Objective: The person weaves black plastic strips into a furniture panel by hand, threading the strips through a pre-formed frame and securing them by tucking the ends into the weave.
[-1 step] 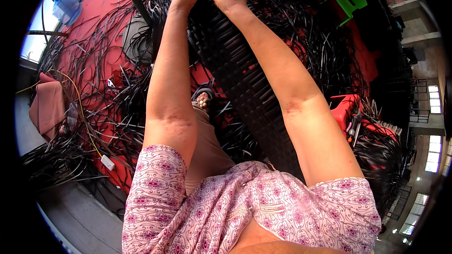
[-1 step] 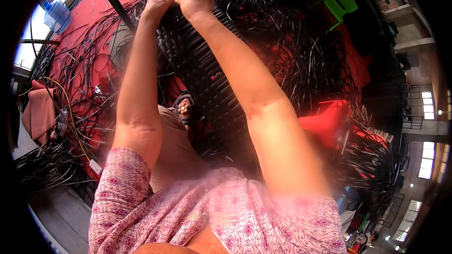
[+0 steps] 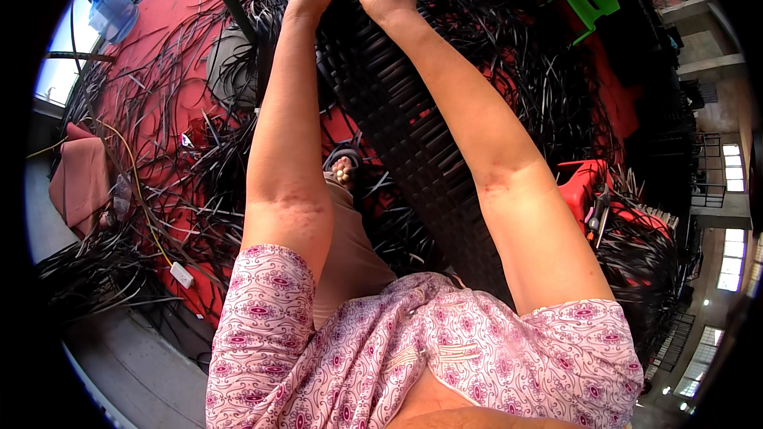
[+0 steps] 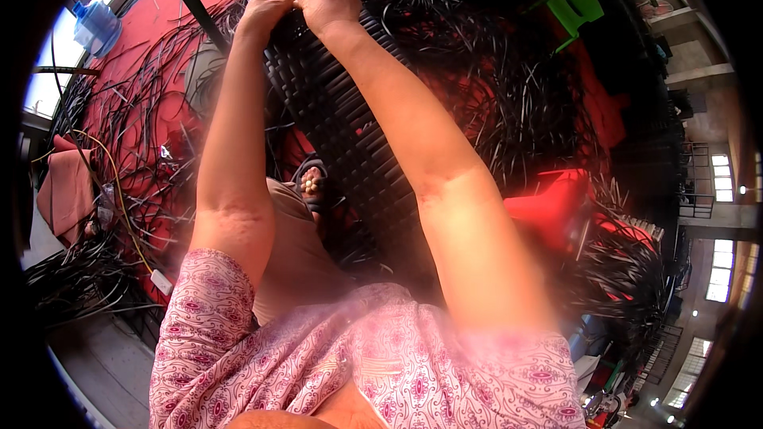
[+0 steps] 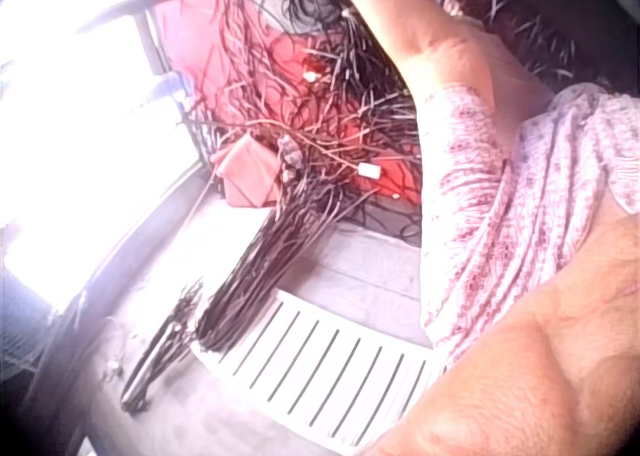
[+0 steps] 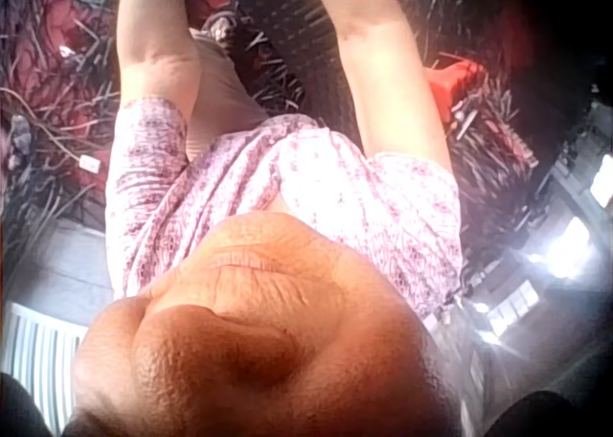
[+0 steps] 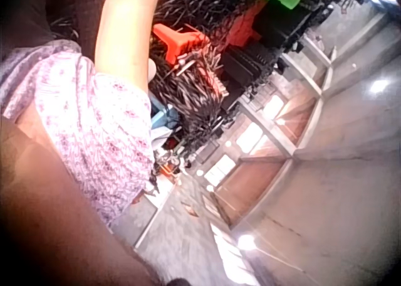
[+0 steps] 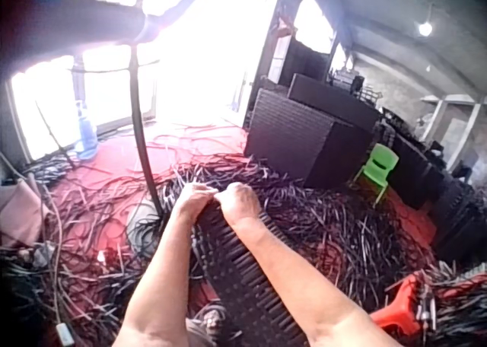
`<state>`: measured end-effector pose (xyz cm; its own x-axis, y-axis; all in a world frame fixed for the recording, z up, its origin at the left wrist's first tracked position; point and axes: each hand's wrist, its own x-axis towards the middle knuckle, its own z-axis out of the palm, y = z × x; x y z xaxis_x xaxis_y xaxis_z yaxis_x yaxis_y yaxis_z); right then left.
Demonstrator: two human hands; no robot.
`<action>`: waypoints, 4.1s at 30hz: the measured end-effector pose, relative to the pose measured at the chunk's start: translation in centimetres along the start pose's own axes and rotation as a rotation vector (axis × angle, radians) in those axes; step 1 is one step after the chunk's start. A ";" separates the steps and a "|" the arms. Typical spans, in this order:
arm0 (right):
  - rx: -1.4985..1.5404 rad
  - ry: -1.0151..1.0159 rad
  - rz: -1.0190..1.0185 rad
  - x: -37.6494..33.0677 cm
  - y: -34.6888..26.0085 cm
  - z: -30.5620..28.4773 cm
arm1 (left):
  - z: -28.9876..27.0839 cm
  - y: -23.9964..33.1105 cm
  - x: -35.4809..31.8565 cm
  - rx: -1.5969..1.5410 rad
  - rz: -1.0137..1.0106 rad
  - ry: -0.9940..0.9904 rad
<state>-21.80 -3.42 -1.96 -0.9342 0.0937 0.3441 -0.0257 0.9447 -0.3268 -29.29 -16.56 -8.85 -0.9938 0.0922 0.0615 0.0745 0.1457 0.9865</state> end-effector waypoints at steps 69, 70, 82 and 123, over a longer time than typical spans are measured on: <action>-0.083 0.046 -0.100 -46.9 6.4 -17.9 | -2.0 4.4 -10.4 0.930 0.510 0.361; -0.082 0.048 -0.067 -47.5 6.2 -18.1 | -1.0 5.5 -13.6 0.725 0.534 0.119; -0.248 0.313 0.244 -53.2 8.6 -20.3 | 12.2 8.8 -39.4 0.712 1.004 -0.555; -0.626 0.257 0.535 -54.1 12.3 -25.8 | 6.2 8.1 -17.9 0.765 0.568 -0.110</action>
<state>37.62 11.20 -1.85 -0.6534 0.5720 0.4958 0.6661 0.7457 0.0176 -10.42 -10.92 -2.88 -0.7825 0.4334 0.4470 0.6148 0.6510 0.4452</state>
